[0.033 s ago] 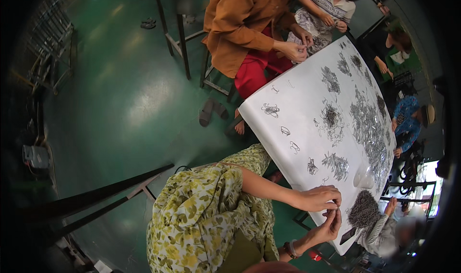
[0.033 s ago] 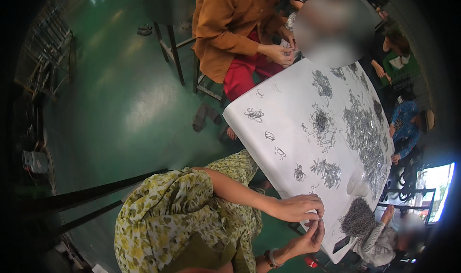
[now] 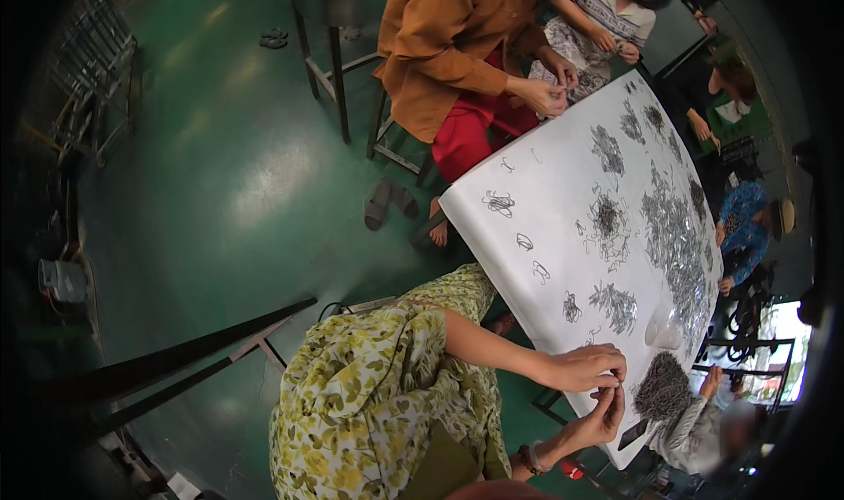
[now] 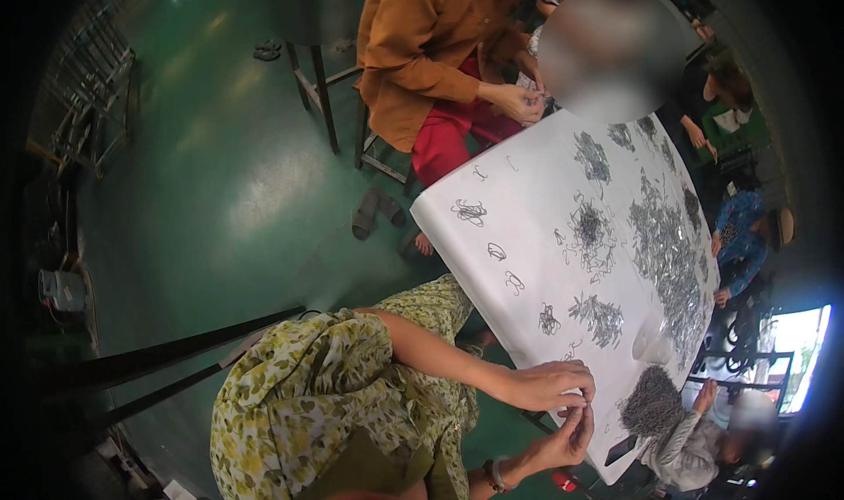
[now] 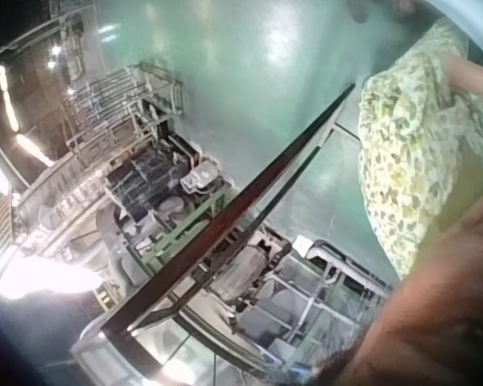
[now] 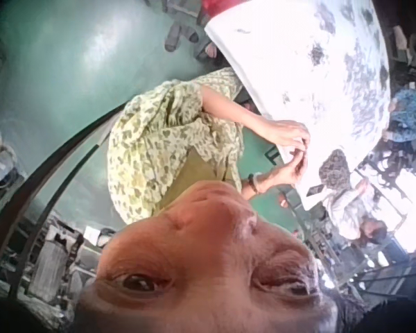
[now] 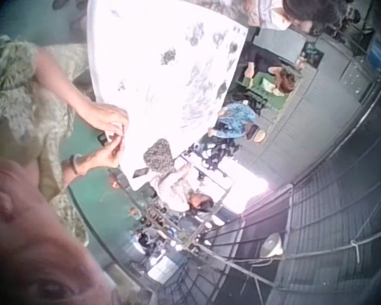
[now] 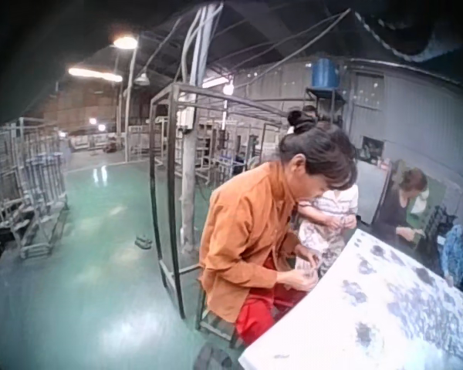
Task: The person sits at a table and repeatedly picks up small metal wire pieces, bends or twists them by hand, and places them into piles on the table. The person occasionally lifts a finished piece to inspect it before setting it down. Other workers at the same table perform similar actions.
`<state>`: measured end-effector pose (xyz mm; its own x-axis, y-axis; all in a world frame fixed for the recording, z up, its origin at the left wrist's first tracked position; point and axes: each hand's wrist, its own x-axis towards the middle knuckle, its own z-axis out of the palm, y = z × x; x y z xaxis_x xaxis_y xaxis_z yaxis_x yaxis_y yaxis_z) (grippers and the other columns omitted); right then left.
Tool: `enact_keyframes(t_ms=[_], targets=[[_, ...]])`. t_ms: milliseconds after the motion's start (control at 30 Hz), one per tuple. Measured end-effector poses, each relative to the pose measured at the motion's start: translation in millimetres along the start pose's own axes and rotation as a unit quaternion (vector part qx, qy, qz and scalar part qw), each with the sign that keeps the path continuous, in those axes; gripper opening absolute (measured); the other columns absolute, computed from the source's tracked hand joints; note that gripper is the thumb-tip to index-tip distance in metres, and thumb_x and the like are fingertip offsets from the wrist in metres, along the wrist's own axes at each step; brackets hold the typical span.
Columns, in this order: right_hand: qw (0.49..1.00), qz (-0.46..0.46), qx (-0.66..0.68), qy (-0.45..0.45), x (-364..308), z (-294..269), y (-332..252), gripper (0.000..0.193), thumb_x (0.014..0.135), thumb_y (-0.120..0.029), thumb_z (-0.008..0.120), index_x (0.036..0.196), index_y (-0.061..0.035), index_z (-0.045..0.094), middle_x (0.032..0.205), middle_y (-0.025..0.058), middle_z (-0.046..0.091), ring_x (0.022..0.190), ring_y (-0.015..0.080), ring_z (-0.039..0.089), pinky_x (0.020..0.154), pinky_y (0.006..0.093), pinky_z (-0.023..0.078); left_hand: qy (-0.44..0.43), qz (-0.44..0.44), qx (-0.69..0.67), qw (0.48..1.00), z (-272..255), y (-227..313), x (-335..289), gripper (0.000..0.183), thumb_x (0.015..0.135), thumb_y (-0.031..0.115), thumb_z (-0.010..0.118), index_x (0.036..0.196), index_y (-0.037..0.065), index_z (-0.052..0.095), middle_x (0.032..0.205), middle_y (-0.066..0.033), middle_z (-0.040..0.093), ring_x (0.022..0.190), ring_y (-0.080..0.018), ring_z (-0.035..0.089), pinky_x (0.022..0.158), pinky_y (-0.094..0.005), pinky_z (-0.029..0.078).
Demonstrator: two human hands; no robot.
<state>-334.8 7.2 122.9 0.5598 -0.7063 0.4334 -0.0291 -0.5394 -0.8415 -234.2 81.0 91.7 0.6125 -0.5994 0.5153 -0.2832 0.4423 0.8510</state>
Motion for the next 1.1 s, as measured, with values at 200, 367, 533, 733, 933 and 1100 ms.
enact_keyframes(t_ms=[200,367,533,733,933,1100], targets=[[0.998,-0.057,-0.020,0.024,-11,16,-15,0.027,0.090,-0.004,0.060,0.112,0.0111,0.059,0.087,0.0106,0.065,0.068,0.0112,0.052,0.062,0.0251,0.044,0.018,0.006,-0.027,0.999,-11,12,-2,0.013,0.090,0.015,0.053,0.094,0.003,0.054,0.088,-0.0104,0.058,0.092,-0.0283,0.054,0.080,-0.0398,0.042],[0.996,-0.045,-0.017,0.074,-1,3,-4,0.032,0.092,-0.013,0.059,0.120,0.0043,0.059,0.079,0.0050,0.059,0.068,0.0106,0.048,0.061,0.0245,0.041,0.035,0.036,-0.024,0.998,-13,5,1,0.011,0.089,0.015,0.058,0.092,0.005,0.054,0.083,-0.0089,0.058,0.088,-0.0278,0.055,0.076,-0.0403,0.043],[0.993,-0.072,0.027,0.095,12,-9,-21,0.024,0.085,-0.004,0.066,0.106,0.0080,0.064,0.092,0.0176,0.067,0.072,0.0199,0.062,0.063,0.0282,0.053,0.019,0.078,-0.025,0.996,-12,3,-4,0.012,0.091,0.016,0.056,0.092,0.005,0.052,0.084,-0.0094,0.057,0.088,-0.0281,0.054,0.077,-0.0401,0.043],[0.984,-0.131,-0.002,0.123,29,-13,-37,0.020,0.085,-0.004,0.066,0.100,0.0096,0.066,0.087,0.0161,0.067,0.068,0.0185,0.062,0.059,0.0277,0.053,-0.011,0.094,-0.024,0.995,-16,1,-8,0.013,0.092,0.017,0.054,0.092,0.005,0.051,0.085,-0.0106,0.057,0.087,-0.0295,0.054,0.078,-0.0407,0.042],[0.987,-0.075,-0.045,0.137,35,-22,-27,0.024,0.087,-0.010,0.065,0.103,0.0076,0.065,0.086,0.0128,0.066,0.069,0.0149,0.058,0.060,0.0262,0.049,0.004,0.075,-0.020,0.997,-8,-5,-9,0.013,0.091,0.018,0.055,0.091,0.005,0.051,0.085,-0.0093,0.058,0.085,-0.0298,0.055,0.076,-0.0405,0.042],[0.992,-0.064,-0.016,0.108,45,-43,16,0.030,0.092,-0.016,0.061,0.114,0.0036,0.063,0.091,0.0075,0.064,0.071,0.0082,0.050,0.059,0.0211,0.040,0.013,0.072,-0.025,0.997,-10,-3,-11,0.013,0.088,0.014,0.059,0.090,0.002,0.053,0.082,-0.0107,0.061,0.086,-0.0303,0.056,0.075,-0.0425,0.043]])
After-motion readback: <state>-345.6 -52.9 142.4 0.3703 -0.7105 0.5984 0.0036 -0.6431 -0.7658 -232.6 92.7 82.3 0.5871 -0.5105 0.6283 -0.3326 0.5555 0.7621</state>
